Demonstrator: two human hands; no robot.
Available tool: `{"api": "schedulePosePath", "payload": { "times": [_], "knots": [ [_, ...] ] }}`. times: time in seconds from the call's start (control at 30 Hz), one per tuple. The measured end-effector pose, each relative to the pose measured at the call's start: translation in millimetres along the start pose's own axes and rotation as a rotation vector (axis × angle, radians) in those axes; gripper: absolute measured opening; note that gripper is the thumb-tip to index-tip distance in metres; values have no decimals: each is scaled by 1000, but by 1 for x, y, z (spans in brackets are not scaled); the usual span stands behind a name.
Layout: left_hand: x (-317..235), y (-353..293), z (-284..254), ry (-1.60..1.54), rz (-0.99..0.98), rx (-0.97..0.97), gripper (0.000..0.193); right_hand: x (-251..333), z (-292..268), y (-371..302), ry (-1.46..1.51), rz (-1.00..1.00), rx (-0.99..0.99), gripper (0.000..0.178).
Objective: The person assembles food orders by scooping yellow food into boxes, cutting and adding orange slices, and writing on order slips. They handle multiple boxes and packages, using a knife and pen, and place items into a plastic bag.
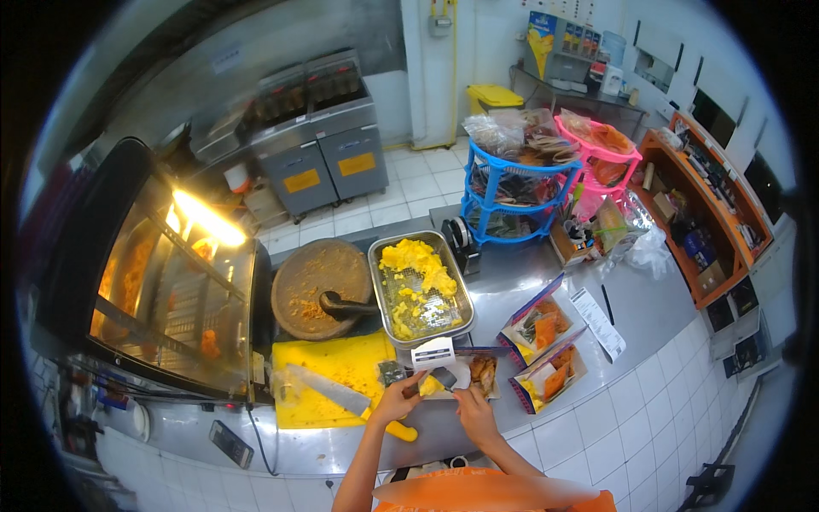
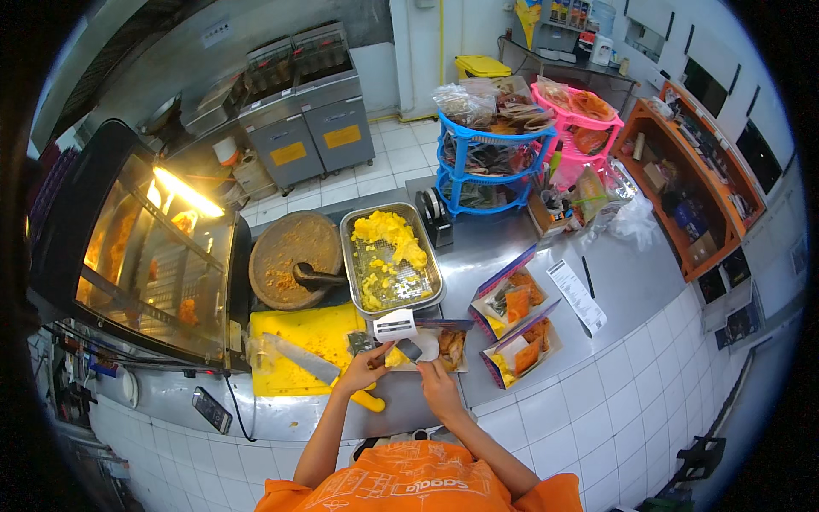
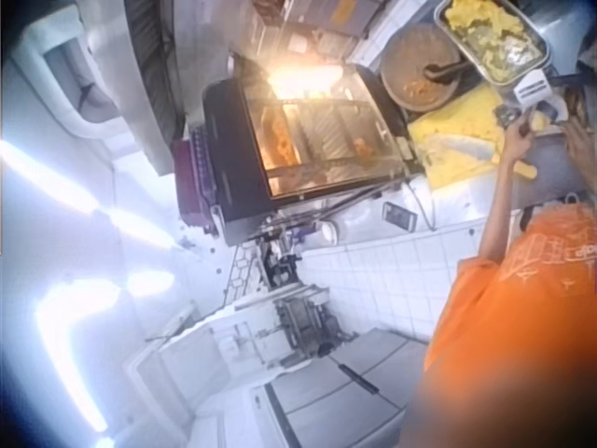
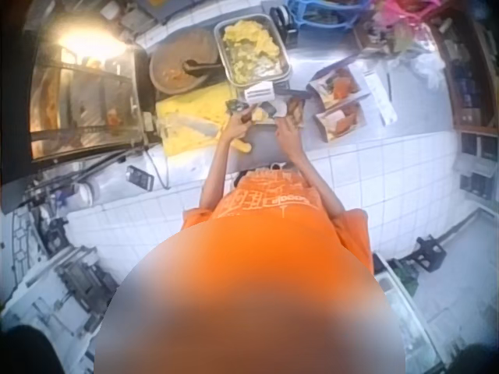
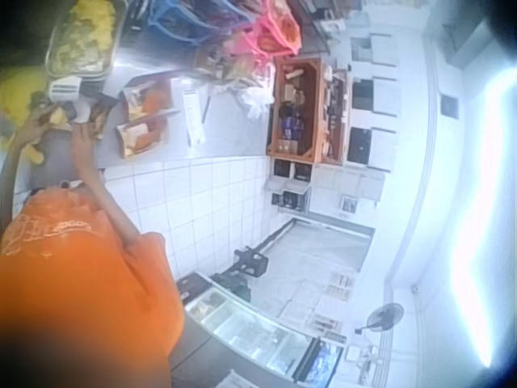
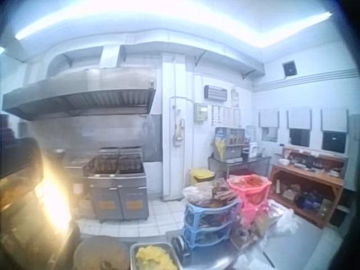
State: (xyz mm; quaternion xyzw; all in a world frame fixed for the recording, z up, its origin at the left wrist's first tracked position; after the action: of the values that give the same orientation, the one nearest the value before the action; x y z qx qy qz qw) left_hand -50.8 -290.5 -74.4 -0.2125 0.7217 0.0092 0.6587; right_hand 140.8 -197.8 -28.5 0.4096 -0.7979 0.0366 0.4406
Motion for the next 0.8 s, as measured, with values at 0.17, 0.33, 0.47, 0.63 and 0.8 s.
{"api": "schedulePosePath", "payload": {
  "times": [0.17,0.33,0.47,0.63,0.8],
  "knots": [
    [-8,0,-3,217,-3,24,64,-3,8,-8,-260,-135,-29,21],
    [-9,-1,-1,285,56,-10,57,-5,21,-7,-307,-157,-60,27],
    [-13,-3,4,367,92,-29,56,-2,28,-4,-260,-147,-96,29],
    [-24,-9,11,387,107,-155,57,2,28,-4,-283,-99,-100,37],
    [-31,-16,19,290,105,-313,51,4,21,-6,-350,-222,4,39]
  ]
}}
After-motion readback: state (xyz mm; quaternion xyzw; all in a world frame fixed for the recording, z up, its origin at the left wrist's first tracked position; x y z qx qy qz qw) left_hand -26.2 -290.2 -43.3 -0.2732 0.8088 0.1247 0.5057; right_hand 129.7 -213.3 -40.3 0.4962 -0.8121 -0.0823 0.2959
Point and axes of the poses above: each hand's wrist, its own y-axis towards the middle knuckle, its own z-axis out of the palm, x = y × z, the point moved 1 cm from there along y, towards the middle knuckle, and after that the axes turned 1 degree about -y, right-handed, at the moved point
